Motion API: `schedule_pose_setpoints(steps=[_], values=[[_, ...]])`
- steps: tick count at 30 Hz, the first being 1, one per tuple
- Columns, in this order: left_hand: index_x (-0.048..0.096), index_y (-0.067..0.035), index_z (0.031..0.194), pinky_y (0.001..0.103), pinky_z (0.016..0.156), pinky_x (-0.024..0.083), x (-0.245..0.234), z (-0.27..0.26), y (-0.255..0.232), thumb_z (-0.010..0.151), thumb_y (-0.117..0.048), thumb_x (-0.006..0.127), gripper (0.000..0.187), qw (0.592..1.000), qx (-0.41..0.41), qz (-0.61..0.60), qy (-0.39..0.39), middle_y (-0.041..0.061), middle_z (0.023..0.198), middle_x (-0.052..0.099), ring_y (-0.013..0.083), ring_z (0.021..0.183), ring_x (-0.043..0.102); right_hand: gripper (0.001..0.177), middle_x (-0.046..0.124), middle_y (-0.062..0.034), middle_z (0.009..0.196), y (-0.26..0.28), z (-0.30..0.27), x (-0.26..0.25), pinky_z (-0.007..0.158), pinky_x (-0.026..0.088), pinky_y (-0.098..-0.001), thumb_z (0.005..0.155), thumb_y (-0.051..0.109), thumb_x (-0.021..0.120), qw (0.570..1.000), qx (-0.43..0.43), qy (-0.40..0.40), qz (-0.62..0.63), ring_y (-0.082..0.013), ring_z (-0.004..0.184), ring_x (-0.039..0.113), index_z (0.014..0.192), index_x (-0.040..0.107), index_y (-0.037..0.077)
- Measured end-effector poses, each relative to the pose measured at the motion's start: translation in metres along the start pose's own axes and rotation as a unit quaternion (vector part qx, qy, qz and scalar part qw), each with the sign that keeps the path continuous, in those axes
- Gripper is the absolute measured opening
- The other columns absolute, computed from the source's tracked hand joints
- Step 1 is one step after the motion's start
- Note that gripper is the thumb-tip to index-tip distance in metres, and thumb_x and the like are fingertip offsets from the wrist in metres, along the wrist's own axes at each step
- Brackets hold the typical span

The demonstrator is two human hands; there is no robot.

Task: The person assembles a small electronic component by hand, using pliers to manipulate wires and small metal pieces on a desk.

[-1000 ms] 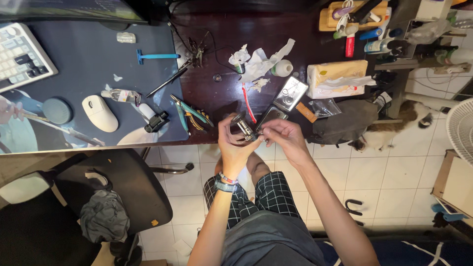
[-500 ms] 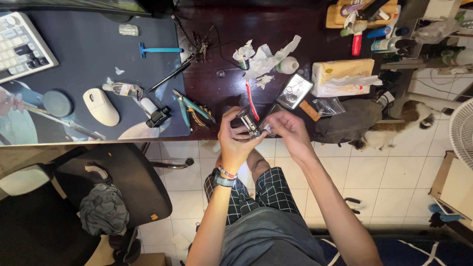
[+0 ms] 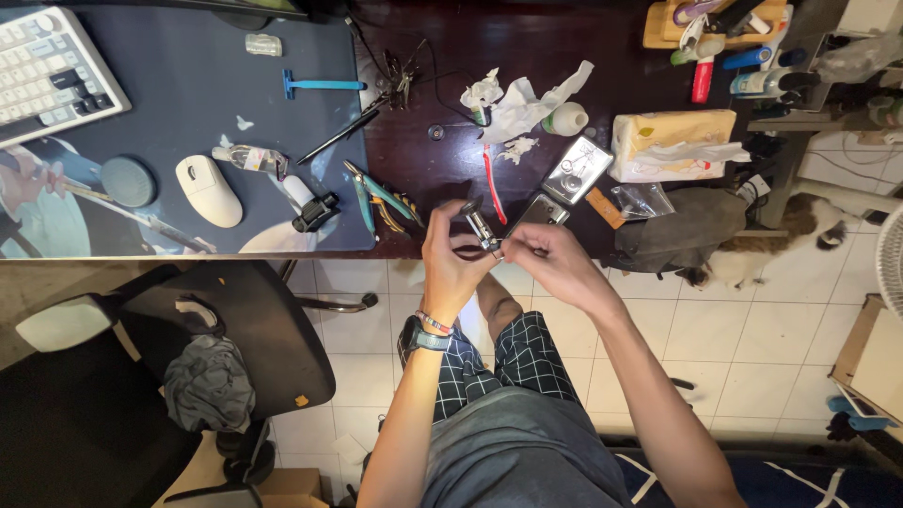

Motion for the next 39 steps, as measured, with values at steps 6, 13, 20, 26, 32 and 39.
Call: schedule_pose_setpoints(steps=[6, 13, 20, 26, 32, 39], values=[[0.053, 0.001, 0.130, 0.027, 0.073, 0.064, 0.005, -0.005, 0.004, 0.070, -0.011, 0.092, 0.073, 0.998, -0.033, -0.024, -0.042, 0.012, 0.125, 0.063, 0.0163, 0.086, 0.073, 0.019, 0.071, -0.0048, 0.085, 0.002, 0.001, -0.003, 0.075, 0.052, -0.0291, 0.098, 0.018, 0.062, 0.999, -0.025, 0.028, -0.006, -0.0107, 0.081, 0.063, 0.097, 0.066, -0.001], [0.056, 0.001, 0.128, 0.028, 0.082, 0.066, 0.007, -0.005, 0.013, 0.073, -0.015, 0.094, 0.069, 0.998, -0.053, -0.029, -0.029, 0.012, 0.122, 0.066, 0.0133, 0.101, 0.069, 0.020, 0.069, -0.0116, 0.084, 0.016, -0.004, -0.001, 0.068, 0.051, -0.0362, 0.096, 0.021, 0.065, 0.992, -0.034, -0.017, -0.124, -0.0227, 0.073, 0.066, 0.100, 0.063, 0.002], [0.057, 0.002, 0.128, 0.030, 0.083, 0.062, 0.007, -0.010, 0.024, 0.070, -0.017, 0.096, 0.072, 0.998, -0.048, 0.040, -0.006, 0.011, 0.118, 0.070, 0.0156, 0.100, 0.070, 0.021, 0.072, -0.0099, 0.088, 0.012, 0.000, -0.005, 0.071, 0.050, -0.0368, 0.099, 0.022, 0.064, 0.986, -0.086, -0.011, -0.143, -0.0240, 0.080, 0.068, 0.098, 0.059, 0.002], [0.054, 0.002, 0.131, 0.028, 0.076, 0.062, 0.003, -0.006, 0.015, 0.070, -0.012, 0.093, 0.073, 0.994, -0.096, -0.022, 0.051, 0.011, 0.121, 0.068, 0.0143, 0.092, 0.073, 0.024, 0.067, -0.0094, 0.080, 0.008, 0.002, -0.008, 0.064, 0.050, -0.0360, 0.094, 0.024, 0.070, 0.991, -0.080, 0.032, -0.100, -0.0203, 0.073, 0.063, 0.093, 0.059, 0.002], [0.046, 0.000, 0.138, 0.030, 0.077, 0.061, -0.009, -0.004, -0.010, 0.067, -0.005, 0.089, 0.084, 0.979, -0.121, -0.098, 0.133, 0.013, 0.130, 0.060, 0.0140, 0.088, 0.072, 0.025, 0.065, -0.0072, 0.079, 0.030, -0.011, -0.007, 0.062, 0.048, -0.0349, 0.094, 0.025, 0.070, 0.988, -0.112, 0.025, -0.101, -0.0158, 0.070, 0.062, 0.093, 0.058, 0.003], [0.049, 0.001, 0.145, 0.034, 0.100, 0.056, -0.027, -0.012, -0.011, 0.080, 0.001, 0.094, 0.080, 0.983, 0.056, -0.042, 0.173, 0.016, 0.138, 0.060, 0.0205, 0.127, 0.062, 0.022, 0.065, -0.0064, 0.082, 0.037, -0.014, -0.006, 0.070, 0.051, -0.0342, 0.093, 0.023, 0.069, 0.987, -0.134, 0.051, -0.072, -0.0157, 0.076, 0.061, 0.092, 0.060, 0.003]])
Point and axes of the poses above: each hand's wrist, its own z-axis towards the middle knuckle, its own x-axis out of the palm, y = z × x, the point moved 1 cm from there along z, towards the middle knuckle
